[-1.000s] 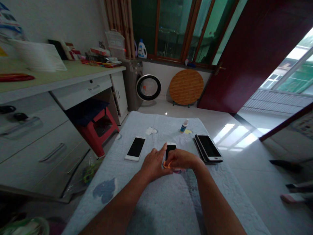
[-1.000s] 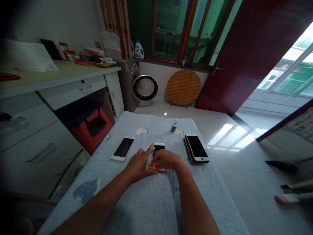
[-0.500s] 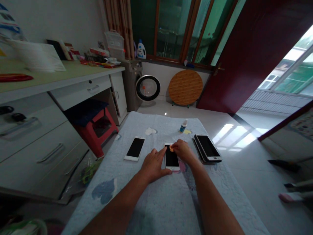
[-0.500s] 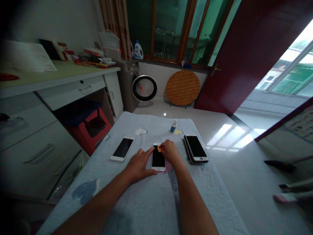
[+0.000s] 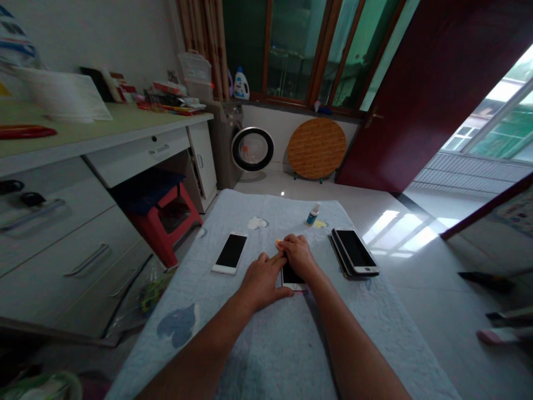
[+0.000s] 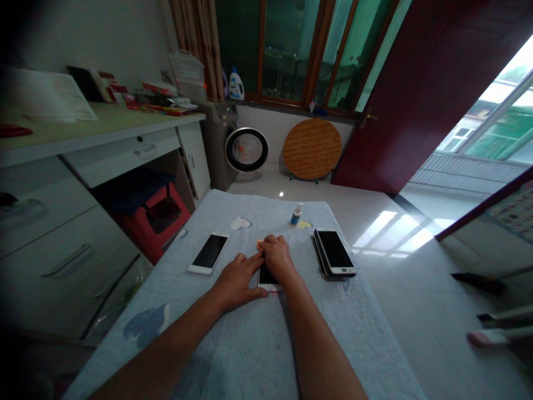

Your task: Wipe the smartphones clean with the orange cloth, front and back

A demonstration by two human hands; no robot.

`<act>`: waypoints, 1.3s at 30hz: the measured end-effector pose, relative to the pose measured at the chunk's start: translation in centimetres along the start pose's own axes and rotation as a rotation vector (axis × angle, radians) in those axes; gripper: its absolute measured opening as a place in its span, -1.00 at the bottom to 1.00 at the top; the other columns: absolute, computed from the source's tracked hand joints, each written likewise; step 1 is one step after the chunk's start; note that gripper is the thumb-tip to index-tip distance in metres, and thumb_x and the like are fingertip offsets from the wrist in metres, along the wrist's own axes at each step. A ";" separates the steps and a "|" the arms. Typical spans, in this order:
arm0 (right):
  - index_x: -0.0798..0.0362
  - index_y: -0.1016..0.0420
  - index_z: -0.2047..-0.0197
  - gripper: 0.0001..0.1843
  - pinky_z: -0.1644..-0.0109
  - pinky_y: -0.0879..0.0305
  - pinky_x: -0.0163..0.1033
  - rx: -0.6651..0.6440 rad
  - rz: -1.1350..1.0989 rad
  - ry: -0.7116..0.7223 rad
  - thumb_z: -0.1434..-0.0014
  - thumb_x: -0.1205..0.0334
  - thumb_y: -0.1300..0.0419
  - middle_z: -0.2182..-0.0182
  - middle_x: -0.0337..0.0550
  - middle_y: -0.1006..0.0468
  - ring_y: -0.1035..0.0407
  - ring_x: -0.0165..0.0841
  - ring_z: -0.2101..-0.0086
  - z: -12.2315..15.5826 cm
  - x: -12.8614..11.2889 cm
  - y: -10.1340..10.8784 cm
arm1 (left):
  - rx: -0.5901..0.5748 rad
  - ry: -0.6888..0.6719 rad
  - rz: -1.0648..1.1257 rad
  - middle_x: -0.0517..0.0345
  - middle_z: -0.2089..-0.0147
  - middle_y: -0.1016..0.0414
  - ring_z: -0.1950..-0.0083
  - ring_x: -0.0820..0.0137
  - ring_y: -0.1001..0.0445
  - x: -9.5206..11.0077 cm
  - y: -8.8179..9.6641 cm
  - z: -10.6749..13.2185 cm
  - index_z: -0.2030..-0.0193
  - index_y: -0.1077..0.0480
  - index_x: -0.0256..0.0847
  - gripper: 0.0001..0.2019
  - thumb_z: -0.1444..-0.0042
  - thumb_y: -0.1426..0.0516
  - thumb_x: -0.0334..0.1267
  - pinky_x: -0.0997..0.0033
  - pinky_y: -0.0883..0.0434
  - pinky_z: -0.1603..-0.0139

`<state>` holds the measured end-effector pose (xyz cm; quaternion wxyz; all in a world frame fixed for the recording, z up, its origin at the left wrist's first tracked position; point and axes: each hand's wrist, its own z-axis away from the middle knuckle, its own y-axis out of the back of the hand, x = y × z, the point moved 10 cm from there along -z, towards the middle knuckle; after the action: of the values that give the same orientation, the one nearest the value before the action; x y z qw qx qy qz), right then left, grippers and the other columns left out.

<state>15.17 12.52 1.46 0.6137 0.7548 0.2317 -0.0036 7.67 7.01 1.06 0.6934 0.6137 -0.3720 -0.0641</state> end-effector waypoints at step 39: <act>0.06 -0.62 0.30 -0.76 0.20 -0.27 -0.35 -0.517 -0.481 0.023 -0.01 0.44 -0.17 0.30 -0.19 -0.58 -0.40 -0.41 0.30 3.0 -0.7 0.8 | 0.068 0.029 -0.010 0.06 -0.33 -0.20 -0.21 0.05 -0.22 -1.0 -0.7 0.0 -0.28 -0.15 -0.12 -0.18 0.09 -0.24 0.17 0.12 -0.23 -0.19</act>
<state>15.65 9.42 1.67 0.7636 0.4982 0.4028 -0.0807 7.16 7.38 -0.03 0.6771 0.6396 -0.3609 -0.0458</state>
